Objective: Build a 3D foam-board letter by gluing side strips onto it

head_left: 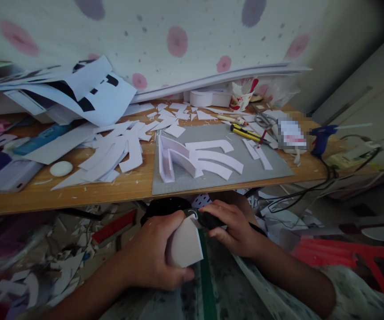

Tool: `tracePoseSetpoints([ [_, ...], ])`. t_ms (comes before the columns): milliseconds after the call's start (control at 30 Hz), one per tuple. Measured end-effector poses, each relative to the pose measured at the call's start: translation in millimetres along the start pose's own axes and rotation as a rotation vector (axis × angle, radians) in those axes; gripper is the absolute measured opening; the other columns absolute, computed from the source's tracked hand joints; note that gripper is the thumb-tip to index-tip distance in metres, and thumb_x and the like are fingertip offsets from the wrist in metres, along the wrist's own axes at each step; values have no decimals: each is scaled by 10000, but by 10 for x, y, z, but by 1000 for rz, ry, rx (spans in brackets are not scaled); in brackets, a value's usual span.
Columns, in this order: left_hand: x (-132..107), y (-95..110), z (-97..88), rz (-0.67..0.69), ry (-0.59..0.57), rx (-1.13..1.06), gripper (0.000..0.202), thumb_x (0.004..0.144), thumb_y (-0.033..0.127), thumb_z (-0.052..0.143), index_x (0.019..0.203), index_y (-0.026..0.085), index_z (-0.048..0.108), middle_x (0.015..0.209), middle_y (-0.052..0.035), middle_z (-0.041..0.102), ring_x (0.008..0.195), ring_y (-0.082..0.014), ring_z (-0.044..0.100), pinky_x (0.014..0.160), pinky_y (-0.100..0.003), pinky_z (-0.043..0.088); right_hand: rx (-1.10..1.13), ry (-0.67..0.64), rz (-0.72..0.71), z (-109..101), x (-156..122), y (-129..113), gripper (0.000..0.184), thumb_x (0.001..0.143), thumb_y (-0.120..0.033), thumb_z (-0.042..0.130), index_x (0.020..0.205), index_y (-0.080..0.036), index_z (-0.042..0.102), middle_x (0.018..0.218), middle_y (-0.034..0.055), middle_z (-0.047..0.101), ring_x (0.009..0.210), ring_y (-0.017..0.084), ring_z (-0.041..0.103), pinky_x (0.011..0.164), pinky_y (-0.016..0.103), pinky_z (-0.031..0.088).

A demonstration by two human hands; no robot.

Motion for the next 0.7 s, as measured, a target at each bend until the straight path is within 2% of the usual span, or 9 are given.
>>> tracePoseSetpoints([
  [133,1,11,-14,-8,-1,-3,445,534,486,697,836,207,527,777,0,589,710,-206,538,635,-280,371,27,7,46,45,-3,106,409,945,-512,402,1126,-180,558,899,63,617,807,163,569,712,264,450],
  [267,6,72,10,11,-38,9,462,500,505,728,803,218,530,822,-1,620,731,-207,560,633,-268,389,81,29,168,84,-45,311,464,924,-559,410,1126,-180,585,924,78,634,846,183,588,762,301,463],
  [400,66,-106,-92,-133,131,264,419,579,491,692,863,227,534,858,-33,647,779,-252,604,659,-301,400,429,89,368,142,-96,463,457,893,-571,471,1129,-197,586,1009,72,646,923,192,600,827,321,467],
  [500,144,-287,-146,-254,237,424,369,659,493,635,886,217,541,820,-75,656,780,-312,635,632,-339,410,683,148,487,237,-83,517,530,723,-608,671,1056,-204,586,893,22,624,793,164,581,729,287,472],
  [533,178,-322,-141,-256,247,432,363,654,487,641,881,220,548,814,-82,659,775,-323,643,621,-345,418,702,170,520,257,-71,544,521,656,-566,747,993,-201,591,839,2,608,747,150,562,694,269,462],
  [600,222,-357,-131,-218,258,374,354,635,466,666,881,231,569,856,-88,676,800,-331,655,641,-352,447,661,223,578,251,-48,611,426,610,-475,802,836,-189,582,730,-28,564,662,120,508,624,235,425],
  [700,212,-337,-113,-67,232,141,340,704,491,621,960,267,608,965,-61,689,870,-293,652,732,-335,486,564,262,608,172,-8,648,330,662,-431,759,714,-176,557,645,-43,509,603,100,444,575,222,372],
])
Point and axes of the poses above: each hand's wrist, its own x-axis towards the middle knuckle, its own z-axis out of the palm, y = z × x, the point moved 9 cm from there along x, towards the middle knuckle
